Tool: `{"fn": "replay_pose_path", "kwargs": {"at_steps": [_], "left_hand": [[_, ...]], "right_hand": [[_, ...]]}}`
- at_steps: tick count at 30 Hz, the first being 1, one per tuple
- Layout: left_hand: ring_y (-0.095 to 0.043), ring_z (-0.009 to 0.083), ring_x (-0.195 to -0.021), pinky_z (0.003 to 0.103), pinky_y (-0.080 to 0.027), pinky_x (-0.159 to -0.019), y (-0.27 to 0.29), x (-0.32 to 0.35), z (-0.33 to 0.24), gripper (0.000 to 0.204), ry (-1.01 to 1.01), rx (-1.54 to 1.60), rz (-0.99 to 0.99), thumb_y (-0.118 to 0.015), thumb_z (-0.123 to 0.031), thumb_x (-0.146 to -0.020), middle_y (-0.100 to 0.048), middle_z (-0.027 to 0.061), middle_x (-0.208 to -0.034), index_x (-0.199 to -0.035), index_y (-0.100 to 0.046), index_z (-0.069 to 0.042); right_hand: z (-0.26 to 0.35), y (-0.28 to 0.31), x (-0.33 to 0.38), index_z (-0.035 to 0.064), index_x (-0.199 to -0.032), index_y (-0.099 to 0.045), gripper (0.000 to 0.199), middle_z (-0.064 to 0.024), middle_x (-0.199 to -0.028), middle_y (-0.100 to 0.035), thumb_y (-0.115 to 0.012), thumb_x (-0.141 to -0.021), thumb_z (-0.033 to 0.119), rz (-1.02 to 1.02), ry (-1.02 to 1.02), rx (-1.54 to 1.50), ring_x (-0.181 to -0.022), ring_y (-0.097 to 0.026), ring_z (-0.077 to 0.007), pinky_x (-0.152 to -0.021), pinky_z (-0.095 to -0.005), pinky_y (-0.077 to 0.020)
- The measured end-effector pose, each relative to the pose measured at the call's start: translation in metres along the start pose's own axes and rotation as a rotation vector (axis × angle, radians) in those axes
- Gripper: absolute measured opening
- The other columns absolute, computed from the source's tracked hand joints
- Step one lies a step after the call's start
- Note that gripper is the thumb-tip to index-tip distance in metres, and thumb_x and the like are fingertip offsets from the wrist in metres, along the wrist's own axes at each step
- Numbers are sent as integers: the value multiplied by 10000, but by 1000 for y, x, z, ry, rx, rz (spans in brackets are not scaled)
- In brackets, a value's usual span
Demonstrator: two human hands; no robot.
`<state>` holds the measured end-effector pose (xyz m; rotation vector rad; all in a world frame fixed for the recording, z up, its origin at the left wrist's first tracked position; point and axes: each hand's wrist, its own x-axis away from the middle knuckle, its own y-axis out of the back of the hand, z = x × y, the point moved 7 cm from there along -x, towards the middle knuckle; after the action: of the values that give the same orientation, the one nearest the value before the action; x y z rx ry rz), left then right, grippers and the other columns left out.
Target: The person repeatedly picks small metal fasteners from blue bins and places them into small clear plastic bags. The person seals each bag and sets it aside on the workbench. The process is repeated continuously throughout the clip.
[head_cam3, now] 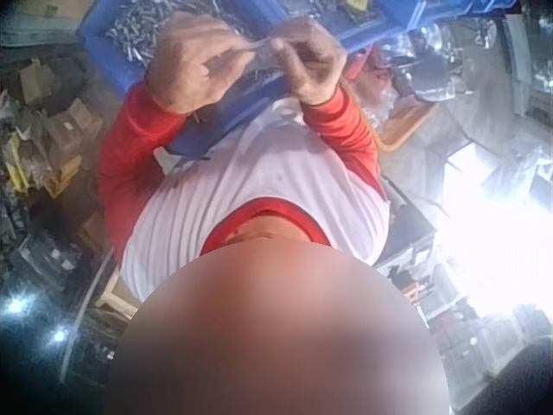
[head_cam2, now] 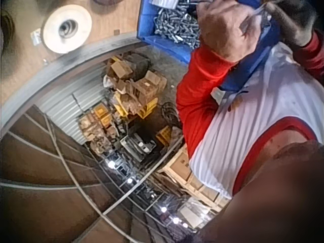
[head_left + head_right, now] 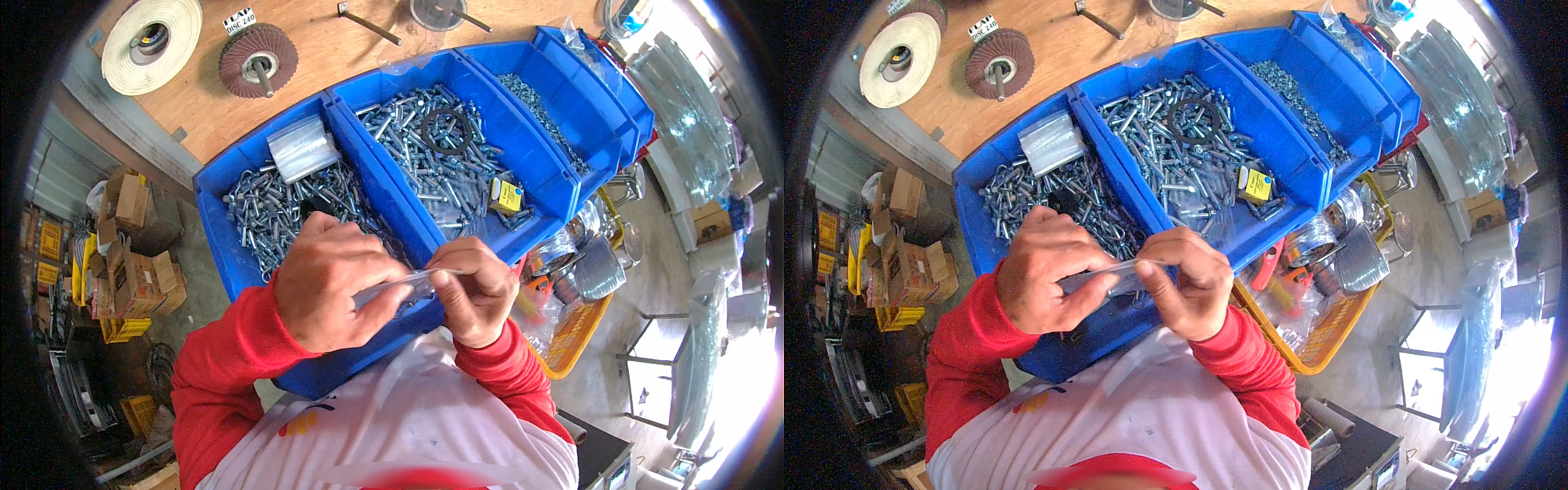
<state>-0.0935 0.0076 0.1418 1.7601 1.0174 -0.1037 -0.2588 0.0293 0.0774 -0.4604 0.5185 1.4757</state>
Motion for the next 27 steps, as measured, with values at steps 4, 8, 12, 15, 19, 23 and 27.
{"fn": "replay_pose_path", "kwargs": {"at_steps": [4, 8, 12, 15, 19, 23, 27], "left_hand": [[-609, 222, -669, 401, -400, -704, 3, 2, -2, 47, -30, -49, 37, -771, -133, -782, -652, 7, -716, -789, -724, -137], [-612, 223, -671, 399, -400, -693, 3, 1, -1, 35, -11, 22, 24, -770, -130, -779, -668, 15, -723, -783, -736, -137], [-611, 225, -656, 393, -406, -688, 10, 1, 1, 35, -34, 50, 20, -767, -144, -804, -652, 19, -689, -797, -742, -122], [-610, 237, -640, 388, -414, -686, 11, 2, 4, 70, -16, 110, 33, -762, -160, -835, -655, 29, -682, -805, -742, -100], [-633, 243, -651, 389, -423, -678, 10, 2, 10, 95, 22, 179, 11, -744, -173, -875, -688, 40, -707, -827, -756, -92], [-644, 250, -635, 389, -447, -662, 11, 2, 10, 124, -25, 235, -68, -718, -159, -905, -693, 62, -702, -844, -760, -60], [-659, 258, -628, 381, -472, -632, 13, 4, 15, 127, 6, 241, -109, -702, -138, -917, -708, 83, -716, -865, -764, -40]], "right_hand": [[1, -1, -2, -3, -889, -718, 68, -137, -875, -729, -777, -857, 2, 44, -42, -53, -799, -703, -250, -746, -348, -545], [4, -2, -5, -7, -894, -724, 64, -143, -878, -733, -775, -856, -3, 119, -5, -16, -798, -707, -256, -746, -352, -549], [5, 1, -6, -21, -903, -730, 62, -149, -889, -734, -774, -865, 0, 79, -17, -102, -800, -703, -238, -737, -337, -544], [2, 4, -3, -29, -907, -731, 61, -149, -900, -733, -768, -881, 13, 3, -82, -173, -797, -691, -213, -726, -328, -535], [4, 7, -2, -35, -907, -728, 66, -148, -911, -731, -755, -902, 26, -71, -62, -140, -788, -676, -198, -717, -318, -525], [2, 9, -3, -34, -916, -728, 61, -147, -915, -729, -736, -927, 26, -123, -107, -200, -795, -672, -187, -717, -309, -521], [2, 10, -3, -38, -916, -723, 74, -148, -931, -728, -732, -939, 32, -158, -124, -214, -788, -681, -179, -708, -304, -526]]}}
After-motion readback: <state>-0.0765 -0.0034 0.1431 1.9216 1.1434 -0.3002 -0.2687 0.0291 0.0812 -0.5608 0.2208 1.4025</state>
